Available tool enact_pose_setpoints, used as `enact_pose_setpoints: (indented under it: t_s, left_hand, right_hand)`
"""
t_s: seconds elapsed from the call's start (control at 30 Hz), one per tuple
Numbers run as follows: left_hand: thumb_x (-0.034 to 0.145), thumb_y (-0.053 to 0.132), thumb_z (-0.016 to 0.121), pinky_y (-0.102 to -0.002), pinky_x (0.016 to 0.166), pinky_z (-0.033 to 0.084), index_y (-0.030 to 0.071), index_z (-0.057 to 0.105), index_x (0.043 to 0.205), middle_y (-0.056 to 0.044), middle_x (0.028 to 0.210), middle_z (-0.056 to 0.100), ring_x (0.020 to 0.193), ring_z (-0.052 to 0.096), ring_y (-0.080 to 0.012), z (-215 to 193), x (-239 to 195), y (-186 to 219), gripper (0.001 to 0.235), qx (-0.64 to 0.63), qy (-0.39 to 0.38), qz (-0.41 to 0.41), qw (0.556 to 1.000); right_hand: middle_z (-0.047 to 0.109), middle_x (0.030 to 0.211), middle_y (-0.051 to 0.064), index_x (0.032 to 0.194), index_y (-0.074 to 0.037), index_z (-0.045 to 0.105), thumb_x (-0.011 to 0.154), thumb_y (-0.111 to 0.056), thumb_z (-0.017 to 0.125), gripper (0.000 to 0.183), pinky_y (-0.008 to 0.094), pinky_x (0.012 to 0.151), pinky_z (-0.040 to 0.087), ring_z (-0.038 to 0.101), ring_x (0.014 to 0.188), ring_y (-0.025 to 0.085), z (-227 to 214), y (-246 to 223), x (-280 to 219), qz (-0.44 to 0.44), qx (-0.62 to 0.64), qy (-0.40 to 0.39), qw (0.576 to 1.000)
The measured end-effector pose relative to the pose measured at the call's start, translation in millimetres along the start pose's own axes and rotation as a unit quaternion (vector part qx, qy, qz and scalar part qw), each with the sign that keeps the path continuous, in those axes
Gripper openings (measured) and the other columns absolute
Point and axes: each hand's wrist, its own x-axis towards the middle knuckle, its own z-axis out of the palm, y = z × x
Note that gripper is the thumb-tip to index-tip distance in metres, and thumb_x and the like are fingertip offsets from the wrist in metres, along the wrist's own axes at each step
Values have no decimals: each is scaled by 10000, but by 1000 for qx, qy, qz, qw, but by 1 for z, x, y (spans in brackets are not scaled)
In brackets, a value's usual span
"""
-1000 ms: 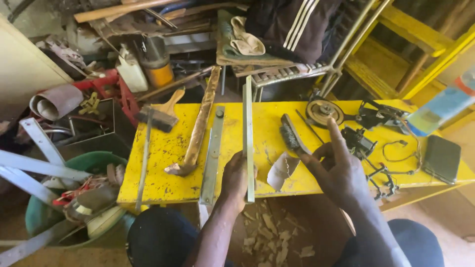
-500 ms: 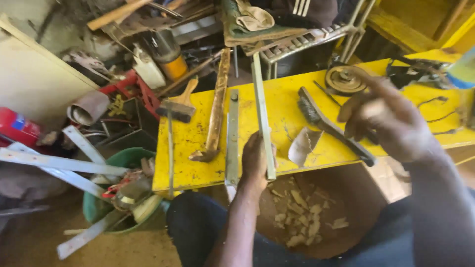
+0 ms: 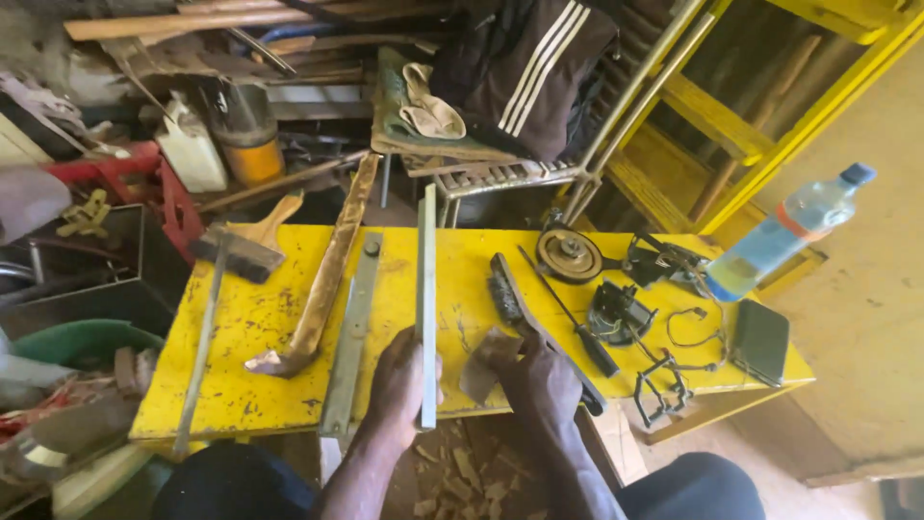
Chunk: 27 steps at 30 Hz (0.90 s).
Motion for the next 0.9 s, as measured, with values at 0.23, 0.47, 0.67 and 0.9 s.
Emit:
enact_pose_setpoints:
  t_s: [0.23, 0.47, 0.67, 0.9]
  left_hand:
    - [1131, 255, 421, -304, 560, 508, 20, 598, 1350, -77, 771, 589, 578, 573, -171, 0, 21, -31, 366, -16, -8, -12, 1000]
    - [1123, 260, 465, -390, 660, 520, 22, 671, 1064, -146, 727, 647, 659, 646, -225, 30, -23, -25, 320, -15, 62, -8, 998]
    - [969, 271, 443, -421, 585, 454, 50, 695, 761, -108, 736, 726, 676, 644, -239, 53, -76, -17, 395, 27, 92, -73, 993]
    - [1054, 512, 459, -400, 704, 556, 51, 822, 1057, -122, 961, 815, 888, 748, -260, 55, -100, -45, 587, -108, 48, -217, 969]
  right_hand:
    - [775, 1061, 199, 1172, -218, 721, 889, -465, 697, 376, 572, 986, 557, 735, 1139, 414, -8, 15, -22, -73, 186, -10, 980]
    - [790, 1073, 170, 1305, -206, 753, 948, -485, 747, 452, 453, 922, 573, 737, 1027, 275, -5, 29, -65, -100, 364, -98, 921]
    - [766, 783, -38, 838, -173, 698, 904, -546, 745, 382, 333, 723, 509, 676, 762, 109, -24, 20, -99, -42, 210, -133, 968]
    - [836, 1090, 61, 1072, -135, 754, 939, -510, 649, 411, 435, 809, 572, 781, 957, 240, -4, 5, -89, 4, 169, -143, 975]
